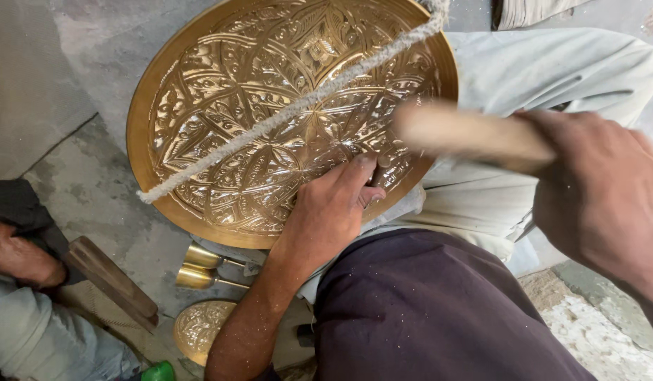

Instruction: The person sits cross-legged on the floor with an engraved brass tray on their lap. They hold a small punch against the tray's decorative pattern with one hand and strike it with a wooden mallet held in the other hand, working across the design, occasionally repositioning the tray and the punch.

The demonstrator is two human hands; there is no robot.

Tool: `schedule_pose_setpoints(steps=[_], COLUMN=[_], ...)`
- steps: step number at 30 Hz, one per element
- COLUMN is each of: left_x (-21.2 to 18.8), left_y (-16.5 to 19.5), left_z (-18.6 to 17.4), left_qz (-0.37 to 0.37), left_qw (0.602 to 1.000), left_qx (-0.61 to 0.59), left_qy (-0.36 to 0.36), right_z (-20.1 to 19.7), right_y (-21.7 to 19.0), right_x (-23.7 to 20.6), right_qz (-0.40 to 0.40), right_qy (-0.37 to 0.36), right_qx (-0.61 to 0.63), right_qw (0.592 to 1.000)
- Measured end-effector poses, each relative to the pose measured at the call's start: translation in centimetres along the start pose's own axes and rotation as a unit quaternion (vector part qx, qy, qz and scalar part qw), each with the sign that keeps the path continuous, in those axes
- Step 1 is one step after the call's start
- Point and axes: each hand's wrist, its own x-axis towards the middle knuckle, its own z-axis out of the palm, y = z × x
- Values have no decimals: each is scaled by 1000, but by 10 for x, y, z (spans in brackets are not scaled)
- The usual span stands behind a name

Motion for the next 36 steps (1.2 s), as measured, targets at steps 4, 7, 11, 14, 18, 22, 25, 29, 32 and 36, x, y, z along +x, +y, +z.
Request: schedule_pose_setpoints(steps=[4, 7, 11, 14, 18, 22, 25, 29, 32, 36], left_x=[-1, -1, -1, -1, -2, -2, -1, -3, -5, -7], left_y=[0, -1, -5, -8, -9, -7, -5, -5, -7, -13], left_z=[-1, 0, 2, 1, 0, -2, -3, -4, -2, -1], left_qz=[11, 1, 9, 6, 14, 19, -21, -5, 3, 10], left_qw=[1000, 1000, 1000, 1000, 1000, 1000, 998, 1000, 999, 999], left_qx=[-8, 16, -7, -6, -7, -19, -42, -14, -41, -49], left_qy=[11, -1, 0, -11, -12, -5, -31, -20, -17, -3], right_z=[-5, -7, -8, -7, -1, 4, 6, 11, 24, 50], right_y=[-2, -7, -12, -12, -13, -15, -16, -14, 0, 32], right_x=[1, 4, 4, 2, -3, -4, -4, -11, -17, -21], right_qz=[-25, -34, 84, 32, 70, 135, 25, 204, -55, 55], right_qy=[-4, -23, -64, -22, -28, -31, 24, -32, -6, -41], right_qx=[2, -78, 23, 70, 97, 174, 55, 306, -126, 182], right_qw=[1000, 996, 994, 997, 993, 975, 998, 930, 990, 981])
